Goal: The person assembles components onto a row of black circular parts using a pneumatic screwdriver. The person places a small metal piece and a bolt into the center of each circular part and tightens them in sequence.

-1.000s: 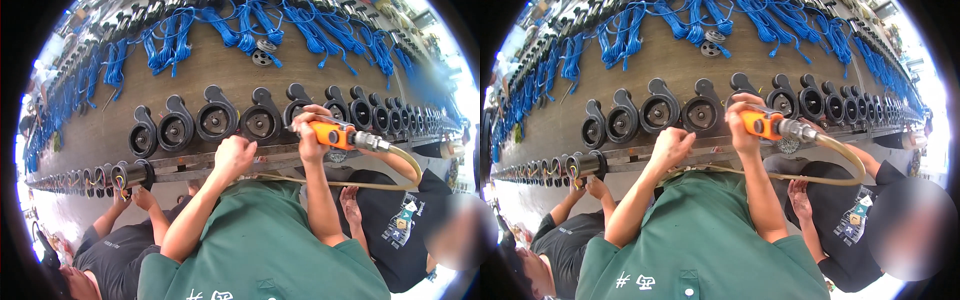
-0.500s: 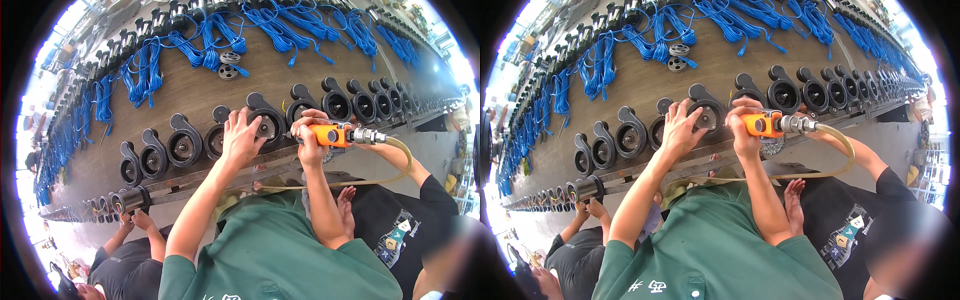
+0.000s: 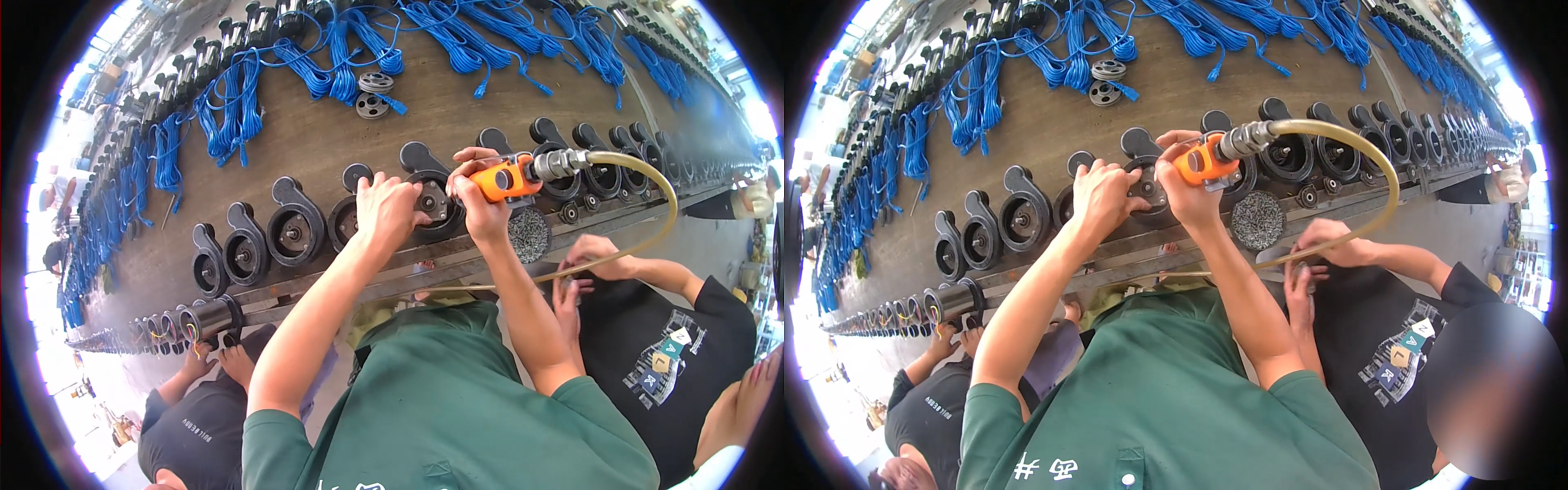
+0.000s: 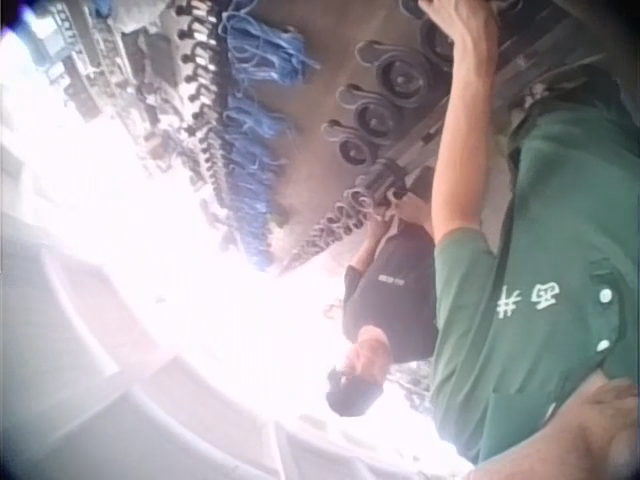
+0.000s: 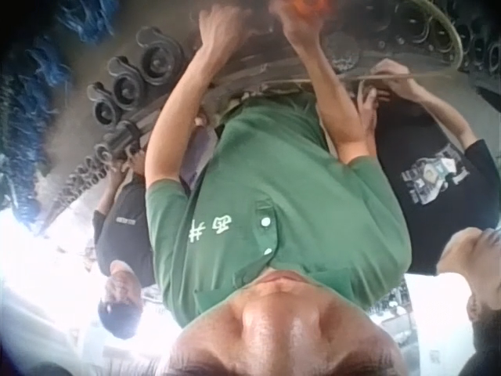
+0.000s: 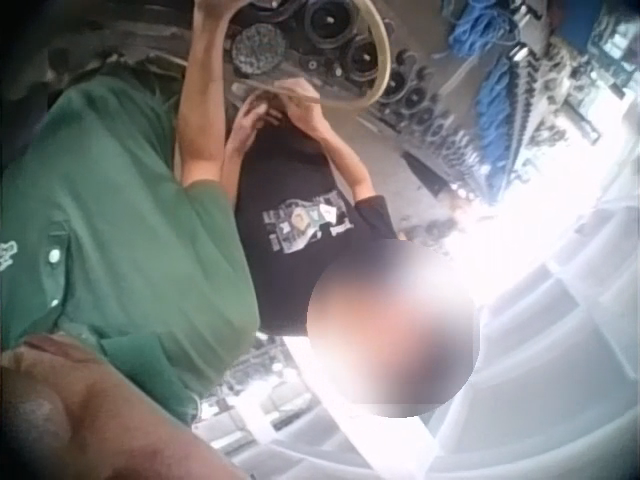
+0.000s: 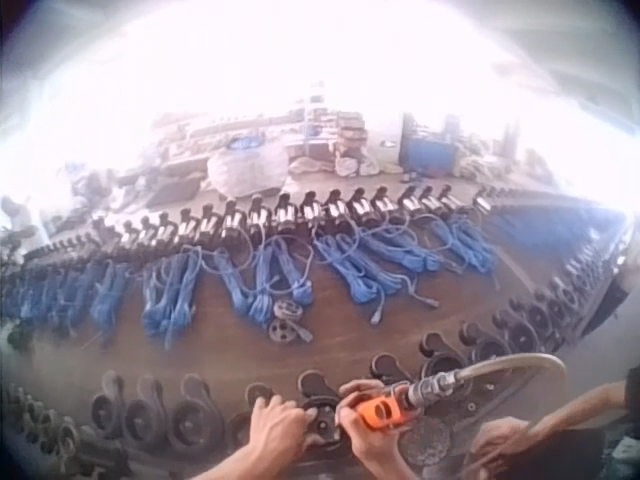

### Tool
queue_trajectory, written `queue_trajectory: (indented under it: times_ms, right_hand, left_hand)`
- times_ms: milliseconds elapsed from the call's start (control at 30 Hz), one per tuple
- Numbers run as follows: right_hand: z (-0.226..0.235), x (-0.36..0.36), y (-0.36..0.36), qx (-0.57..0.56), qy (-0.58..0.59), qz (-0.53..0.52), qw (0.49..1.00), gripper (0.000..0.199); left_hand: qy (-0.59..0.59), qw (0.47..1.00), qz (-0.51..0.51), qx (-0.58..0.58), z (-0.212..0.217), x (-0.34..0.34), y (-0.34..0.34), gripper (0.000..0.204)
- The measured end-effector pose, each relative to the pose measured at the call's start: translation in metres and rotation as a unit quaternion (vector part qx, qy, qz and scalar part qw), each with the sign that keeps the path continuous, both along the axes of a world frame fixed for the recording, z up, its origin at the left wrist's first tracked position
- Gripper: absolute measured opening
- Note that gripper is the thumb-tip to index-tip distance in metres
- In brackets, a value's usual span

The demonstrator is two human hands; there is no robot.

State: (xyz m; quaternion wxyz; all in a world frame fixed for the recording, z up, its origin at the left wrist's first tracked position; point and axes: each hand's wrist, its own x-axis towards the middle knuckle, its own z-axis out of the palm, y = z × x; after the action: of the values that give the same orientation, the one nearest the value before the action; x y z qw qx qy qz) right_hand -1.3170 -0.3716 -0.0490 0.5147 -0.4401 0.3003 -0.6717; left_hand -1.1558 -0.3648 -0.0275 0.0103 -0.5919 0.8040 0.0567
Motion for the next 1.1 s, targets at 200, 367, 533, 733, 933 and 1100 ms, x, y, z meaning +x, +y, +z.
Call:
queue_trajectory:
  times_ms: [200,367,533,733,933,1100]
  right_hand:
    - [-0.010,-0.001,0.010,-0.019,0.072,0.017,0.997,0.024]
    - [-0.001,0.003,0.003,-0.051,0.066,0.002,0.997,0.025]
    - [0.008,0.014,-0.010,-0.052,0.038,0.002,0.998,0.024]
    - [0.001,0.018,-0.011,-0.039,0.012,-0.006,0.999,0.023]
    - [-0.001,0.016,-0.013,-0.048,0.036,0.003,0.998,0.023]
    - [-0.002,0.019,-0.014,-0.045,0.006,0.011,0.999,0.022]
  left_hand:
    - [-0.014,1.000,-0.012,0.002,-0.005,-0.002,0.010,0.034]
    - [0.012,1.000,-0.002,-0.010,-0.001,-0.006,0.019,0.036]
    - [0.021,1.000,-0.001,0.000,0.004,-0.005,0.022,0.034]
    - [0.031,1.000,-0.001,-0.005,0.001,-0.002,0.023,0.033]
    - [0.037,0.999,-0.008,0.002,0.003,-0.001,0.022,0.032]
    - [0.039,0.999,-0.032,-0.010,-0.002,0.004,0.017,0.032]
